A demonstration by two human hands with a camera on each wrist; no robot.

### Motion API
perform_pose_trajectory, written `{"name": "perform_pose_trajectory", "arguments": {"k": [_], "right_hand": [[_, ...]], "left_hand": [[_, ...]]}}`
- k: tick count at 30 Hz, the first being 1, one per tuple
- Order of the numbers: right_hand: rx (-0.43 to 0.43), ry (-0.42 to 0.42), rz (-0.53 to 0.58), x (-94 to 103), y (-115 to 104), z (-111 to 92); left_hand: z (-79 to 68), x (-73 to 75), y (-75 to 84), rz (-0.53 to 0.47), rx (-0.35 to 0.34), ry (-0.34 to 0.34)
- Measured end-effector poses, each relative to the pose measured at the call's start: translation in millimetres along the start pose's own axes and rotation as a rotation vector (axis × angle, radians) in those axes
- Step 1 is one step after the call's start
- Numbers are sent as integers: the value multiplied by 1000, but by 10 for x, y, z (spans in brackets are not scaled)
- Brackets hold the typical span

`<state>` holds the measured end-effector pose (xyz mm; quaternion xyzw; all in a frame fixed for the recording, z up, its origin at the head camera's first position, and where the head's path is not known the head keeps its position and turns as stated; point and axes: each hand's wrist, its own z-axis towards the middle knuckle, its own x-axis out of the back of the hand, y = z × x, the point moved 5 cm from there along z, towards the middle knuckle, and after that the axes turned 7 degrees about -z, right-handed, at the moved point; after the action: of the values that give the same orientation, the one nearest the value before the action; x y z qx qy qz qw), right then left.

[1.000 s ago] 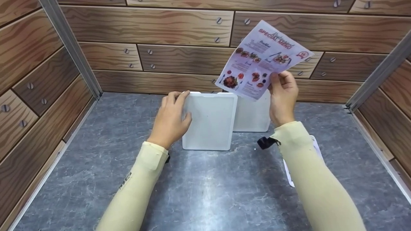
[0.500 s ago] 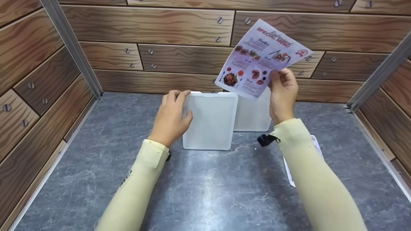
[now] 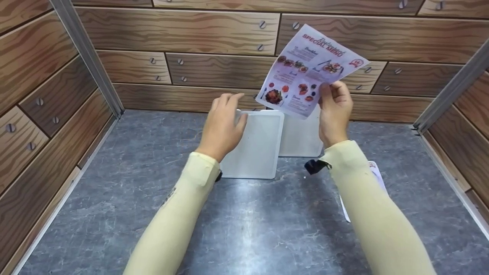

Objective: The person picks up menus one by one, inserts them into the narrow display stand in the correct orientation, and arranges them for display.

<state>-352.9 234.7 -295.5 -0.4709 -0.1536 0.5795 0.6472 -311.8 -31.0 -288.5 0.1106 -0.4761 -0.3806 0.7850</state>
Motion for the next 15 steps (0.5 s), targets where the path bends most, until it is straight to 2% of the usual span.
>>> {"name": "perform_pose_trajectory", "arguments": {"k": [6,15], "right_hand": [[-12,-5,46,-14,-10,0],[1,-11,27,-15,-31,-7]], "left_hand": [[141,-147,37,-39,43,-52],[234,-206,48,-44,68,-33]]}}
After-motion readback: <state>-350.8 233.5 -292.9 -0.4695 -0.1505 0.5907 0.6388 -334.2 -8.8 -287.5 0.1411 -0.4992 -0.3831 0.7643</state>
